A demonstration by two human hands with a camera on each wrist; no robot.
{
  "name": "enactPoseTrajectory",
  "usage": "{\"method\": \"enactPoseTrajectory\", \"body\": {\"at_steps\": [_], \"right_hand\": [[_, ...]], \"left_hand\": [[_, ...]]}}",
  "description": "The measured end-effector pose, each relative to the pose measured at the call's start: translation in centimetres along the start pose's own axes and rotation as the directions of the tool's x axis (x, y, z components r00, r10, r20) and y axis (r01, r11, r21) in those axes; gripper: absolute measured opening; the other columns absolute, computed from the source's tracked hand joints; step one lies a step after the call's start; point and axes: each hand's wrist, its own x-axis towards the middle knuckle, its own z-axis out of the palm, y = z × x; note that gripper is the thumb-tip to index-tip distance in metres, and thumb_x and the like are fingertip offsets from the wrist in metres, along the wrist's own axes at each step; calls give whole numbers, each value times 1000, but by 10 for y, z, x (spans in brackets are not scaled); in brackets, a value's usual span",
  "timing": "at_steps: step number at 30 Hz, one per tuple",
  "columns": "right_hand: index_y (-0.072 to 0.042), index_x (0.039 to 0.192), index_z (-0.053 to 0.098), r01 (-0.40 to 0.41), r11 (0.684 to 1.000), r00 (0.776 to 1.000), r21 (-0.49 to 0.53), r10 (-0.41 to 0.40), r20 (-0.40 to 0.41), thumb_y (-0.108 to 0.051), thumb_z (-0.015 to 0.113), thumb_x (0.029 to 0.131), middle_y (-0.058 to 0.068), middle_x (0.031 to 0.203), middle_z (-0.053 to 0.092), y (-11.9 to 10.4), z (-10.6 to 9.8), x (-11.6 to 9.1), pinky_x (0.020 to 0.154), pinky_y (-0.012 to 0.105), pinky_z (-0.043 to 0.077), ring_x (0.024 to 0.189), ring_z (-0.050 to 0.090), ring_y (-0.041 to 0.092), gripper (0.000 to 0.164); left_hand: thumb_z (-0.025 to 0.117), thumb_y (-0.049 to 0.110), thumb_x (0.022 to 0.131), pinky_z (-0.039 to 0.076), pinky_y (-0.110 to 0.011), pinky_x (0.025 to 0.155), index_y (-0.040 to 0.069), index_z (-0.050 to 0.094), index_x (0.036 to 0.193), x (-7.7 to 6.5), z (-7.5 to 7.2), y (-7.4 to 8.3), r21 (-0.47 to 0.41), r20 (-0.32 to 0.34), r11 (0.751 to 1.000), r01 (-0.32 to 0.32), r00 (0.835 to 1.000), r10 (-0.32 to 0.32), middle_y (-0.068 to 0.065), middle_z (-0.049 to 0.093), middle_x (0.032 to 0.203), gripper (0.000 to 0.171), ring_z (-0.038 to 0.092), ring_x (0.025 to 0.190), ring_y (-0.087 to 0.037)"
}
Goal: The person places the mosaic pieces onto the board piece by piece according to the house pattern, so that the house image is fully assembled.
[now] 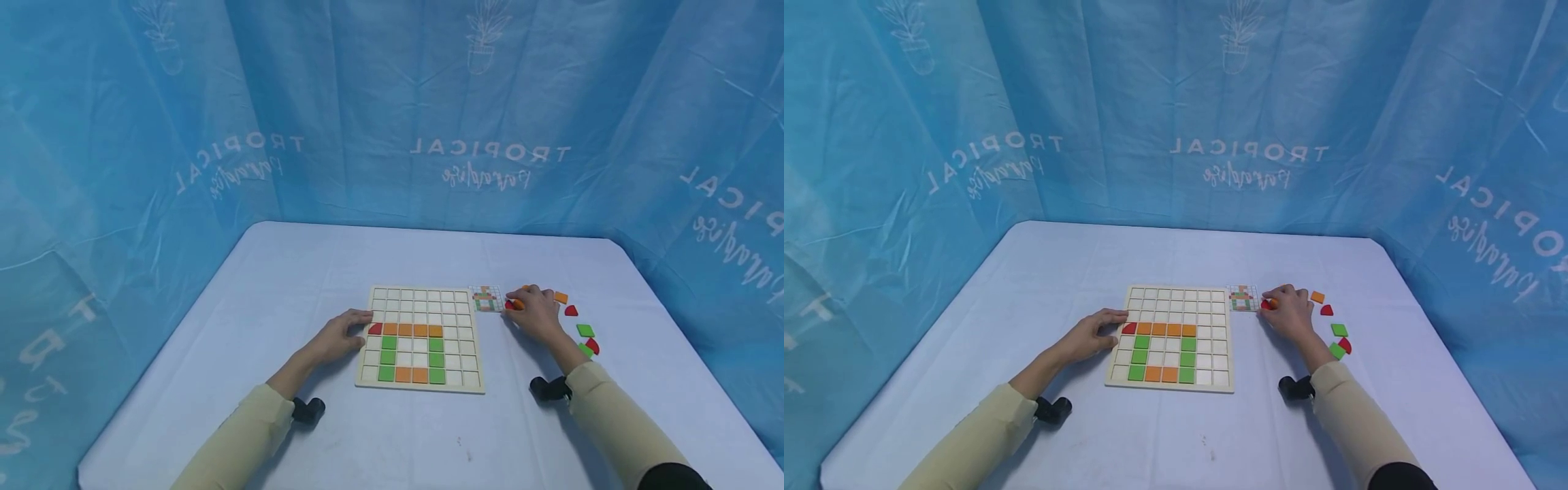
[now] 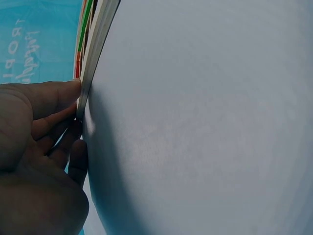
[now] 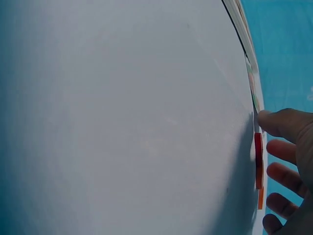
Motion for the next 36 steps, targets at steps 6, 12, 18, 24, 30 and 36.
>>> {"method": "enactPoseTrajectory", "body": {"at_steps": [6, 12, 18, 24, 30, 36], "right_hand": [[-2, 121, 65, 3, 1000, 999, -19, -2, 36, -20, 74, 83, 24, 126, 46, -3, 0, 0, 92, 59, 29, 117, 30, 44, 43], [-1, 116, 67, 1, 999, 1000, -40, -1, 18, -22, 75, 81, 26, 126, 47, 0, -4, -15, 91, 60, 31, 118, 30, 46, 41], [-1, 112, 68, 3, 1000, 1000, -1, -3, 6, -21, 77, 79, 26, 123, 48, 7, -9, -40, 89, 59, 33, 115, 32, 45, 40], [1, 112, 68, 32, 998, 999, 55, -33, 5, -21, 79, 78, 25, 116, 52, 13, -12, -65, 83, 57, 40, 112, 37, 43, 42], [-1, 111, 70, 53, 994, 998, 91, -56, 23, -21, 79, 77, 22, 113, 54, 11, -10, -79, 82, 56, 41, 111, 39, 41, 40], [-1, 110, 70, 82, 991, 997, 104, -82, -5, -18, 79, 78, 19, 110, 55, 6, -3, -80, 83, 55, 39, 109, 40, 38, 38]], "left_hand": [[67, -1, 85, 26, -48, 112, 3, 55, 134, 0, 0, 0, -7, -2, 1000, -11, 1000, 11, -9, 47, 142, 51, 31, 138, -31], [67, 0, 86, 25, -48, 112, 3, 54, 135, -1, -1, 0, -1, 6, 1000, -21, 1000, 21, -9, 46, 142, 50, 30, 138, -31], [66, 0, 86, 24, -47, 113, 1, 54, 134, -1, -2, 0, -7, 9, 1000, -26, 1000, 26, -9, 46, 143, 50, 30, 138, -31], [66, -2, 86, 24, -48, 112, 0, 54, 134, -3, -1, 0, -21, 8, 1000, -21, 1000, 21, -10, 46, 143, 50, 30, 138, -32], [66, -3, 85, 25, -49, 112, 0, 55, 133, -3, -1, 0, -29, 0, 999, -23, 1000, 23, -10, 47, 141, 50, 31, 138, -33], [66, -2, 85, 25, -49, 112, 0, 55, 133, -2, -1, -1, -26, -1, 999, -23, 1000, 23, -11, 47, 141, 49, 31, 138, -33]]}}
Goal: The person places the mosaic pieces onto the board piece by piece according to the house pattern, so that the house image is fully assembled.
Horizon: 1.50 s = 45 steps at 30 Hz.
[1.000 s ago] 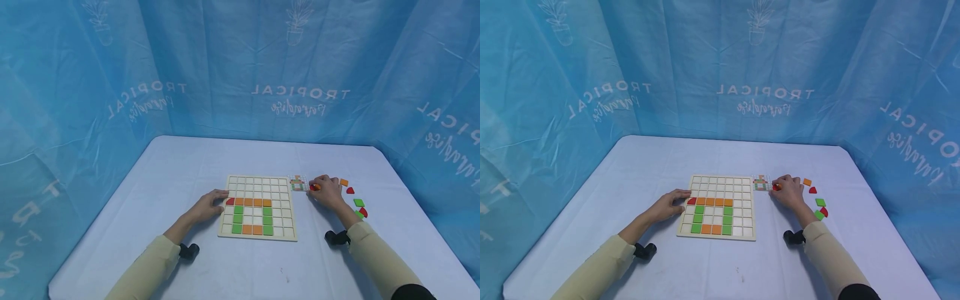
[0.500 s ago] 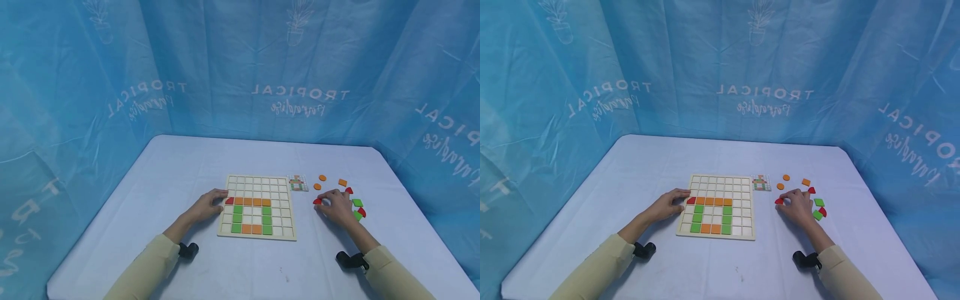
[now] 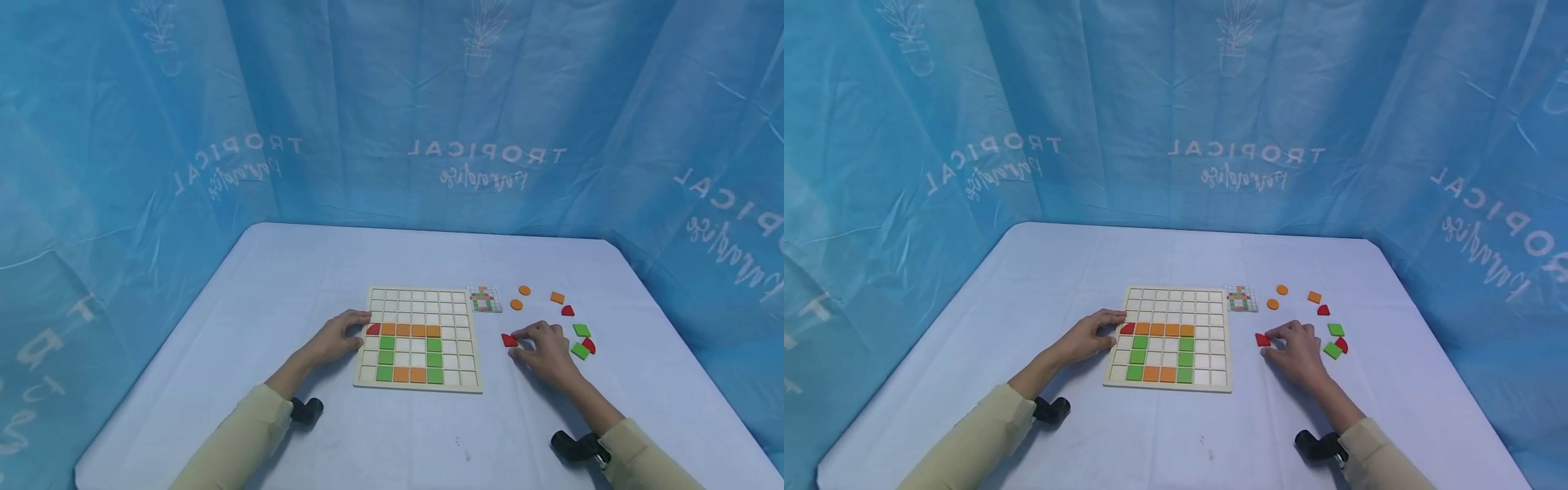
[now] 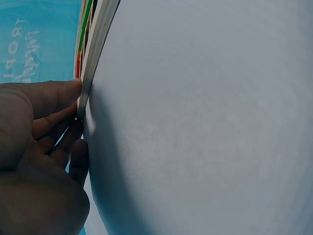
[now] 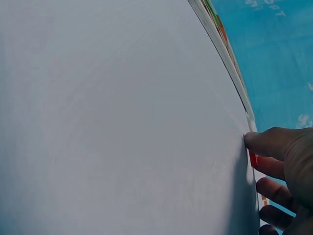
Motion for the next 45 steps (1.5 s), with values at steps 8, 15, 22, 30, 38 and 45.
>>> {"method": "enactPoseTrajectory", "body": {"at_steps": [8, 15, 22, 30, 38, 45], "right_hand": [[-5, 108, 71, 30, 1000, 999, -10, -30, -14, -17, 79, 78, 17, 108, 57, -1, 6, 10, 80, 50, 38, 106, 40, 36, 33], [-5, 105, 73, 29, 1000, 999, -11, -29, -15, -16, 78, 78, 16, 105, 58, -2, 7, 12, 79, 48, 36, 104, 41, 35, 29], [-3, 104, 73, 30, 999, 999, -13, -30, -15, -18, 78, 79, 16, 103, 59, -5, 8, 14, 80, 48, 37, 103, 42, 34, 29], [-4, 103, 72, 66, 997, 997, 40, -64, -37, -15, 78, 80, 15, 107, 61, -30, 5, 21, 85, 50, 37, 105, 42, 33, 26], [-5, 100, 73, 110, 990, 994, 83, -108, -33, -15, 79, 79, 12, 106, 63, -64, 21, 30, 91, 51, 35, 107, 45, 32, 24], [-6, 99, 75, 150, 987, 989, 49, -150, -7, -18, 79, 78, 7, 97, 64, -84, 42, 40, 89, 51, 35, 99, 46, 29, 24]], "left_hand": [[66, -2, 86, 24, -49, 112, 1, 55, 133, 1, 0, 0, 6, 3, 1000, 6, 1000, -6, -10, 47, 142, 49, 31, 138, -32], [66, -1, 86, 24, -48, 112, 2, 55, 134, 1, 0, -1, 11, 3, 1000, 8, 1000, -8, -9, 47, 142, 49, 30, 138, -31], [66, -1, 86, 24, -48, 113, 2, 54, 135, 2, 1, -2, 14, 13, 1000, 12, 1000, -12, -9, 46, 143, 50, 30, 139, -31], [67, -1, 86, 25, -49, 112, 1, 54, 134, 1, 0, 0, 25, 4, 1000, -5, 1000, 5, -10, 46, 142, 50, 31, 138, -32], [66, -1, 85, 24, -49, 112, 1, 54, 134, 0, 0, 0, 21, 6, 1000, -4, 1000, 3, -10, 46, 143, 50, 30, 138, -32], [66, -2, 86, 25, -49, 112, 1, 54, 134, 1, -1, -1, 18, 8, 1000, -9, 1000, 8, -10, 46, 142, 50, 30, 138, -32]]}}
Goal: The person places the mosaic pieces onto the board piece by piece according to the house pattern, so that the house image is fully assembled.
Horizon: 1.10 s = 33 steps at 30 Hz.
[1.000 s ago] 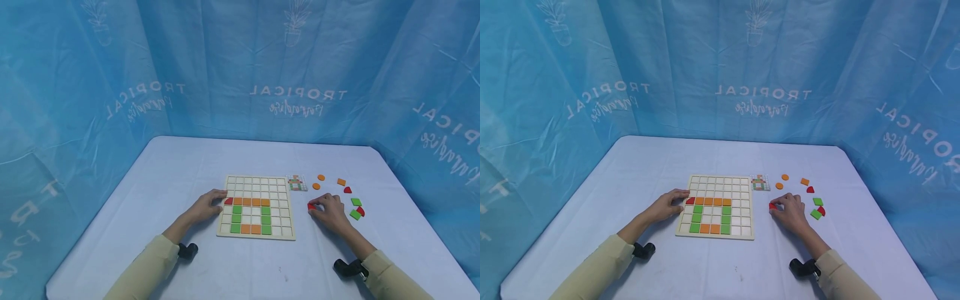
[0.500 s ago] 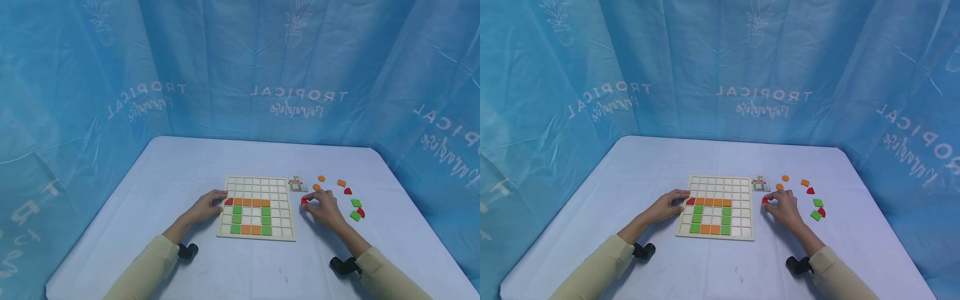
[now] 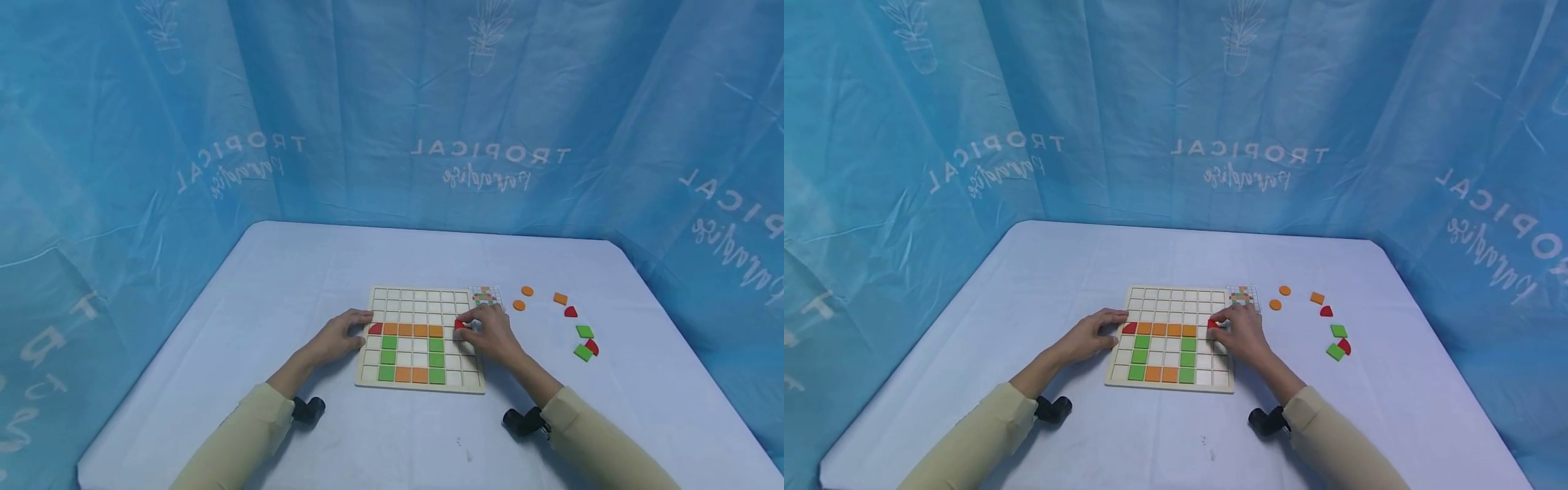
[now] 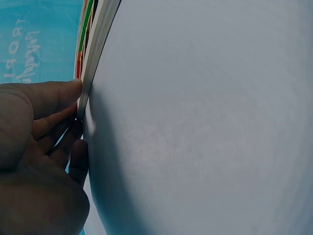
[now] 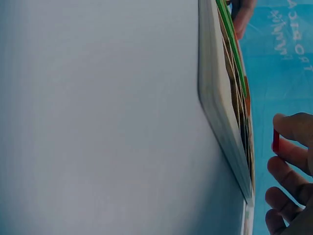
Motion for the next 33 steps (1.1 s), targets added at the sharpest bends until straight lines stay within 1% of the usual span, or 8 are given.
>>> {"method": "enactPoseTrajectory", "body": {"at_steps": [4, 7, 12, 16, 21, 26, 29, 33], "right_hand": [[-7, 96, 76, 32, 999, 999, -37, -31, 13, -19, 80, 77, 4, 91, 64, -3, 8, 5, 83, 48, 37, 91, 48, 26, 22], [-9, 95, 76, 41, 998, 999, -51, -40, 26, -20, 80, 77, 2, 91, 65, -4, 12, 6, 80, 48, 37, 91, 48, 24, 21], [-13, 95, 76, 33, 997, 998, -65, -29, 55, -23, 80, 79, 2, 95, 64, -5, 16, 7, 82, 48, 38, 96, 47, 25, 20], [-13, 97, 76, 27, 996, 998, -85, -21, 62, -24, 79, 79, 3, 98, 62, -6, 17, 7, 84, 48, 38, 98, 47, 26, 22], [-13, 98, 75, 33, 994, 998, -108, -26, 62, -25, 79, 80, 4, 98, 61, -6, 18, 6, 82, 47, 38, 98, 47, 27, 22], [-12, 99, 75, 49, 993, 998, -106, -43, 54, -25, 79, 80, 4, 99, 62, -7, 17, 5, 82, 46, 38, 96, 47, 25, 23], [-12, 98, 75, 87, 991, 996, -105, -84, 34, -25, 79, 80, 3, 97, 62, -8, 17, 4, 79, 45, 38, 92, 47, 24, 23], [-14, 96, 75, 111, 986, 994, -126, -109, 17, -26, 80, 79, 0, 92, 61, -11, 19, 5, 76, 44, 38, 89, 47, 23, 21]], "left_hand": [[67, -1, 86, 24, -49, 112, 2, 54, 134, 0, 0, 1, 1, 1, 1000, 5, 1000, -5, -9, 46, 143, 50, 30, 138, -31], [67, -1, 86, 24, -48, 112, 2, 55, 134, 0, 0, 2, 3, 0, 1000, 7, 1000, -7, -9, 46, 142, 50, 30, 138, -31], [67, -2, 85, 25, -48, 112, 1, 55, 134, 0, 0, 2, -1, -5, 1000, 10, 1000, -10, -9, 46, 142, 50, 31, 138, -32], [67, -2, 85, 25, -49, 112, 1, 55, 134, 0, 1, 2, -1, -7, 1000, 14, 1000, -14, -9, 46, 142, 50, 31, 138, -32], [67, -2, 85, 25, -48, 112, 1, 55, 134, -1, 2, 4, -4, -6, 1000, 24, 1000, -24, -9, 47, 142, 50, 31, 138, -31], [67, -2, 85, 24, -48, 113, 1, 55, 133, -1, 2, 3, -2, -7, 1000, 28, 1000, -28, -9, 47, 142, 50, 31, 138, -31], [67, -2, 84, 24, -47, 113, 1, 55, 133, 0, 2, 3, -5, -12, 999, 42, 999, -42, -9, 47, 141, 50, 31, 138, -31], [68, -2, 83, 24, -46, 113, 2, 56, 132, 1, 3, 4, -12, -15, 998, 64, 998, -64, -8, 48, 141, 51, 31, 138, -30]]}}
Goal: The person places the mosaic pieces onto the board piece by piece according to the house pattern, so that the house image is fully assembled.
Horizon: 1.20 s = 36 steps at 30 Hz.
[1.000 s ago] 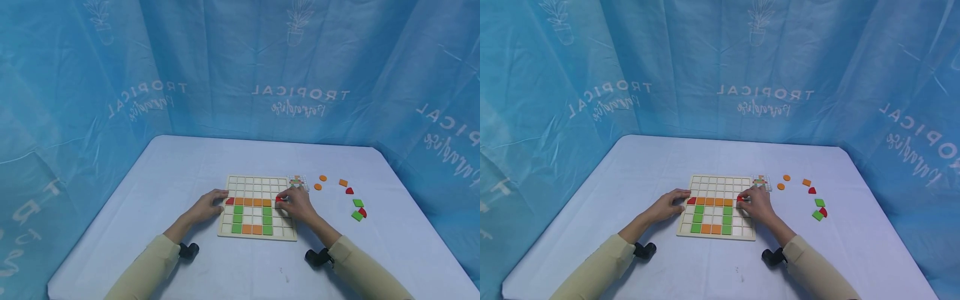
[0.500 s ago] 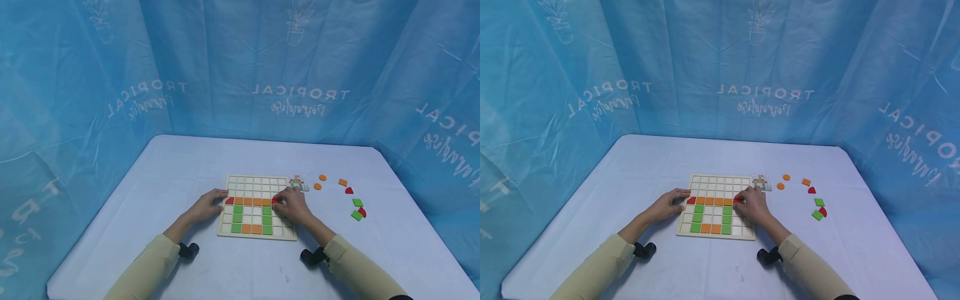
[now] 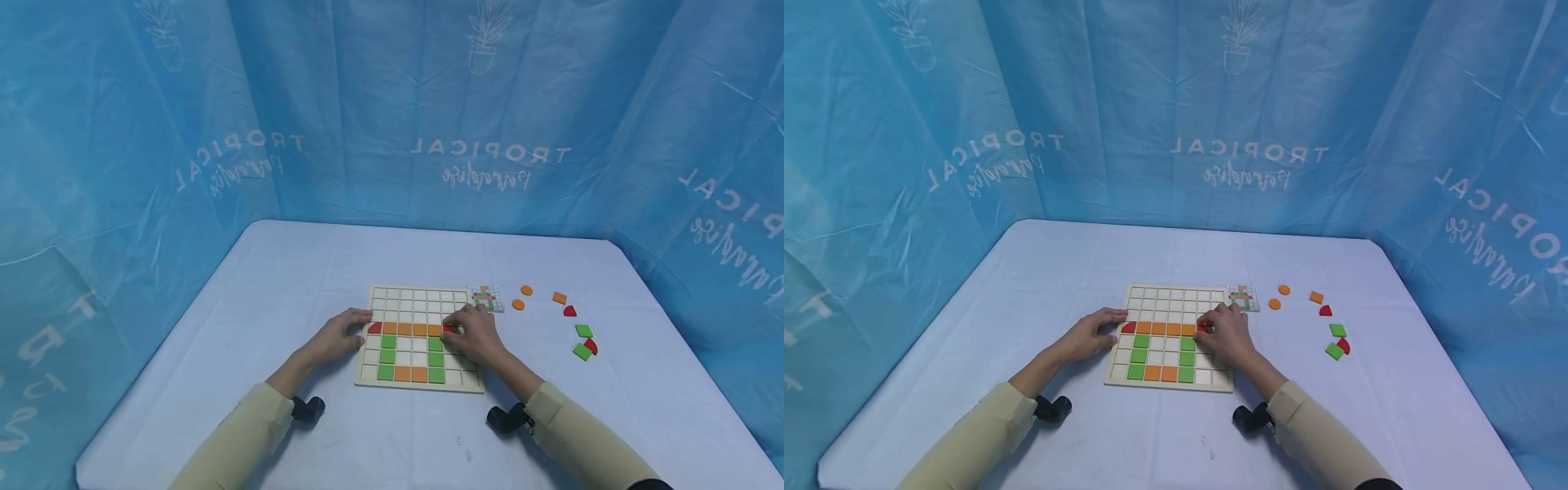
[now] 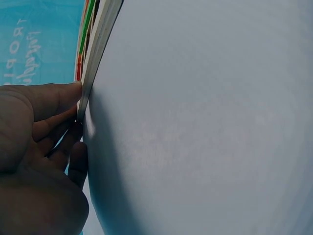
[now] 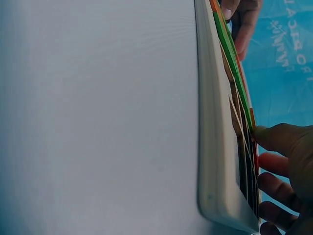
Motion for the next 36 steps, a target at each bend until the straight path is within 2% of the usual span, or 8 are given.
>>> {"method": "enactPoseTrajectory", "body": {"at_steps": [5, 16, 20, 29, 36], "right_hand": [[-15, 95, 75, -27, 1000, 1000, -13, 27, 2, -27, 79, 80, -1, 91, 60, -1, 3, 2, 77, 45, 38, 91, 47, 24, 20], [-11, 100, 74, -32, 998, 999, 48, 33, -12, -27, 79, 80, 2, 92, 62, -1, -2, 0, 76, 46, 38, 90, 47, 25, 26], [-9, 100, 75, -59, 996, 998, 66, 61, -27, -28, 79, 80, 4, 92, 62, 1, -5, 0, 78, 48, 38, 90, 48, 26, 28], [-6, 102, 73, -132, 984, 990, 116, 137, -35, -22, 77, 80, 8, 97, 64, 23, -21, -4, 85, 52, 37, 100, 47, 31, 27], [-3, 110, 70, -219, 969, 974, 115, 224, -34, -23, 74, 84, 14, 105, 62, 54, -42, -18, 86, 52, 36, 104, 45, 32, 33]], "left_hand": [[67, -2, 84, 24, -45, 113, 2, 55, 133, 0, 0, 0, 0, 2, 1000, 6, 1000, -6, -7, 47, 142, 50, 30, 139, -29], [68, -1, 84, 24, -46, 113, 3, 55, 133, 0, 0, -1, 13, 2, 1000, -5, 1000, 5, -8, 48, 141, 50, 30, 139, -29], [68, 0, 84, 23, -46, 113, 2, 55, 133, 0, -1, -1, 12, 1, 1000, -7, 1000, 7, -8, 47, 141, 50, 30, 139, -30], [68, 0, 84, 24, -46, 113, 3, 55, 133, 2, 1, -4, 27, -4, 1000, -14, 1000, 14, -8, 47, 141, 51, 31, 138, -29], [68, 1, 85, 24, -45, 113, 4, 54, 135, 2, 1, -4, 33, 3, 999, -13, 1000, 13, -7, 46, 143, 51, 30, 139, -29]]}}
